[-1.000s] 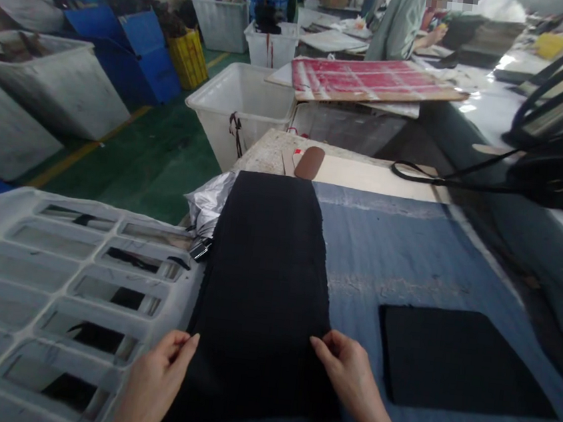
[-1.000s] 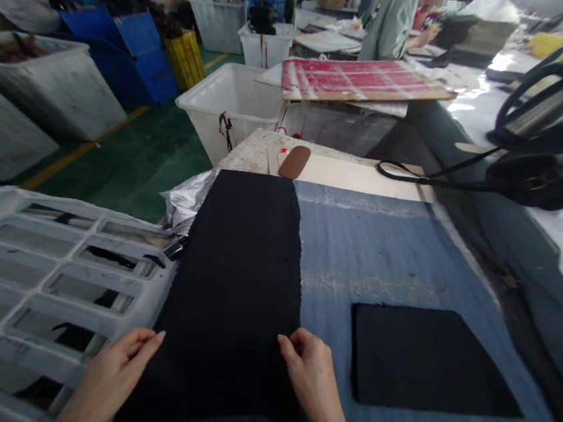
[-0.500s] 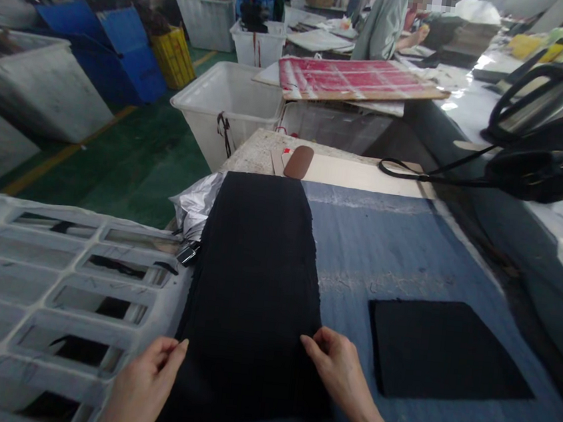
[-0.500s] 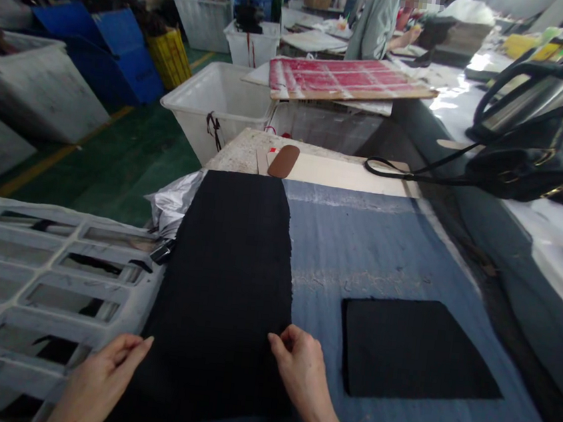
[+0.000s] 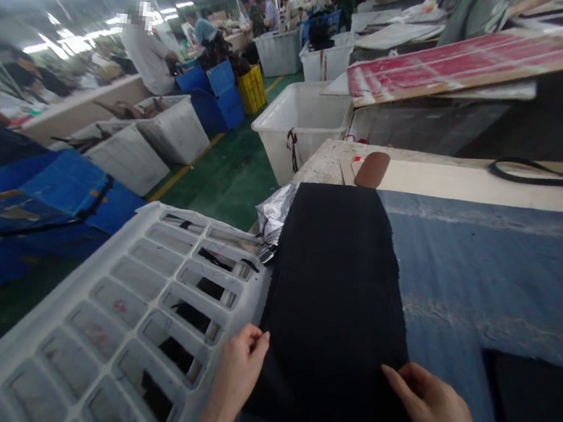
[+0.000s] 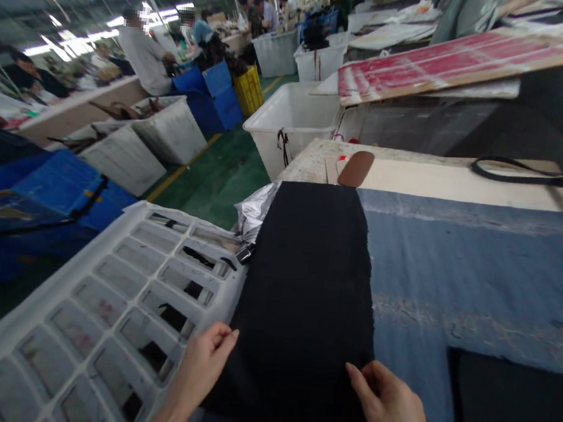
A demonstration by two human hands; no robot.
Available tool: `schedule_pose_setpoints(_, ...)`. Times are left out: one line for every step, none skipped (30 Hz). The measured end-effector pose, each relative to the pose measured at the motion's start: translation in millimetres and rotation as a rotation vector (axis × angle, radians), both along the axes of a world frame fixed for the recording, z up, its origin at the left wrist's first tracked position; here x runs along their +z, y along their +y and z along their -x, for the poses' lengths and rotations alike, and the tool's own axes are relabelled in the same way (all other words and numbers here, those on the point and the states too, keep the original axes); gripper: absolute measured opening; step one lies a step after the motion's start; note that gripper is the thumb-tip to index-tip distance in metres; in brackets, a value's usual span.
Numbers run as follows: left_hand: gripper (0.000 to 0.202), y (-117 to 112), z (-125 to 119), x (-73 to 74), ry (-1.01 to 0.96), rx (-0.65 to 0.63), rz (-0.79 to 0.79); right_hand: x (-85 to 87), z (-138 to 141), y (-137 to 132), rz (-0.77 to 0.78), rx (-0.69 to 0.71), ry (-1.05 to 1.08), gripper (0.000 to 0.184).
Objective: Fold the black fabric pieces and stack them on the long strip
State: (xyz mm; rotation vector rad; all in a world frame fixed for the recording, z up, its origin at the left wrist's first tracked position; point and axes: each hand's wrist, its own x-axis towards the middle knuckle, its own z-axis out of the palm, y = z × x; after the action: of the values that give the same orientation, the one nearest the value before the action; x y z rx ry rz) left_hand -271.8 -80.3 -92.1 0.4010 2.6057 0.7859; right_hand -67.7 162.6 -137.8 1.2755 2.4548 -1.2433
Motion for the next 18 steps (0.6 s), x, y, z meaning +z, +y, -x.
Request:
schedule_pose_setpoints(0.029, 0, 0, 0.3, 0.002, -0.002, -0.003, -0.7, -1, 0, 0.003, 0.003, -0.005, 0.051)
schedule_pose_setpoints(0.029, 0, -1, 0.4, 0.005, -0.004, -0.003, -1.4, -1, 0, 0.009, 0.004, -0.01, 0.05)
schedule_pose_setpoints(0.029, 1, 0, 0.3, 0.01, -0.004, 0.001, -2.1, -1, 0, 0.016, 0.005, -0.014, 0.05)
schedule_pose_setpoints(0.028, 1, 0, 0.0, 0.017, -0.005, 0.009, -2.9, -1, 0, 0.023, 0.004, -0.016, 0.049)
schedule_pose_setpoints(0.028, 1, 0, -0.6, 0.027, -0.006, 0.022, -3.4, 0, 0, 0.024, 0.003, -0.015, 0.049)
schedule_pose_setpoints(0.027, 2, 1, -1.3, 0.036, -0.012, 0.04, -3.6, 1, 0, 0.019, 0.002, -0.01, 0.048)
schedule_pose_setpoints(0.027, 2, 1, -2.0, 0.045, -0.021, 0.064, -2.8, 2, 0, 0.008, -0.001, -0.001, 0.047)
schedule_pose_setpoints(0.026, 2, 1, -2.6, 0.058, -0.032, 0.093, -0.9, 4, -1, -0.009, -0.005, 0.011, 0.046)
schedule_pose_setpoints(0.025, 2, 0, -2.9, 0.079, -0.045, 0.123, 2.5, 5, -2, -0.028, -0.013, 0.023, 0.044)
schedule_pose_setpoints(0.024, 1, -1, -3.1, 0.117, -0.056, 0.15, 7.4, 6, -3, -0.045, -0.023, 0.036, 0.042)
schedule_pose_setpoints(0.023, 0, -2, -3.4, 0.178, -0.068, 0.17, 13.2, 7, -4, -0.057, -0.037, 0.044, 0.04)
schedule_pose_setpoints(0.023, -2, -3, -4.4, 0.255, -0.09, 0.172, 19.5, 8, -6, -0.06, -0.053, 0.047, 0.037)
schedule_pose_setpoints(0.025, -3, -4, -6.7, 0.387, -0.102, 0.153, 25.5, 9, -7, -0.066, -0.072, 0.052, 0.034)
schedule_pose_setpoints(0.028, -5, -3, -10.8, 0.502, -0.166, 0.108, 30.5, 11, -8, -0.063, -0.094, 0.046, 0.031)
schedule_pose_setpoints(0.031, -7, -1, -17.1, 0.582, -0.27, 0.055, 34.0, 12, -9, -0.068, -0.118, 0.034, 0.028)
schedule_pose_setpoints(0.03, -9, 2, -25.6, 0.655, -0.338, 0.019, 36.1, 13, -9, -0.076, -0.136, 0.028, 0.026)
schedule_pose_setpoints(0.03, -10, 5, -36.0, 0.691, -0.398, -0.016, 36.9, 13, -10, -0.081, -0.148, 0.02, 0.024)
schedule_pose_setpoints(0.03, -11, 8, -47.6, 0.69, -0.461, -0.061, 36.8, 14, -10, -0.088, -0.156, 0.012, 0.023)
